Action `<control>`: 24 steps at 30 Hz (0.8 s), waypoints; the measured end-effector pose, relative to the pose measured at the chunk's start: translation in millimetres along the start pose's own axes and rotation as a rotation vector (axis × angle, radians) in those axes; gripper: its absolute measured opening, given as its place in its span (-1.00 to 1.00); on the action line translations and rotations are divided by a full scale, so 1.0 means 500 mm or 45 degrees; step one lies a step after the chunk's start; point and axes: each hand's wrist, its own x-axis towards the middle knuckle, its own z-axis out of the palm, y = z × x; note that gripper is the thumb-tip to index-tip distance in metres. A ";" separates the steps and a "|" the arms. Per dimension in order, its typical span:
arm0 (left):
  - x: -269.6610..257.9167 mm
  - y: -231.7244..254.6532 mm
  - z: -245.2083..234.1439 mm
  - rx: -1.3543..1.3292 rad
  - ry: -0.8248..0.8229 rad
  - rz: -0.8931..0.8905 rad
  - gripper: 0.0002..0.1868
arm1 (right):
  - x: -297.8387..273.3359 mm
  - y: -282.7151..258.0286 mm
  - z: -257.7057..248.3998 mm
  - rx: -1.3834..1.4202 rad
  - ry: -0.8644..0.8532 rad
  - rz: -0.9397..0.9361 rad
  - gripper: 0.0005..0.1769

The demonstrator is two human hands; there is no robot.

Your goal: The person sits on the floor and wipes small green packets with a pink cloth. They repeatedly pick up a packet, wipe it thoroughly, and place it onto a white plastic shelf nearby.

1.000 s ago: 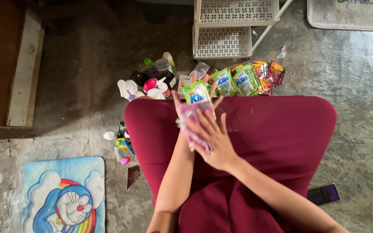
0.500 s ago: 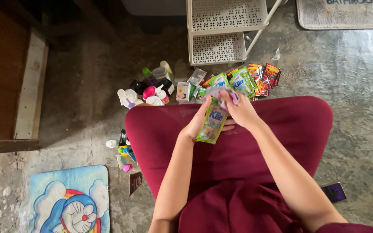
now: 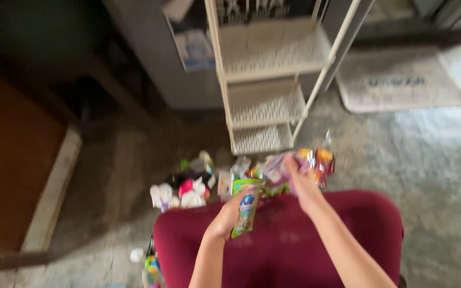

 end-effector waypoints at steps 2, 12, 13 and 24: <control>0.010 0.050 0.026 -0.064 0.140 0.200 -0.43 | -0.013 -0.001 0.015 -0.183 -0.088 0.083 -0.58; 0.054 0.317 0.228 0.681 0.422 0.812 -0.76 | 0.039 -0.230 0.064 0.077 -0.056 0.097 -0.68; 0.054 0.344 0.255 0.776 0.446 0.940 -0.78 | 0.067 -0.259 0.057 0.119 -0.059 -0.023 -0.69; 0.169 0.893 0.598 1.224 0.297 1.825 -0.72 | 0.220 -0.290 -0.049 0.379 0.090 -0.210 -0.51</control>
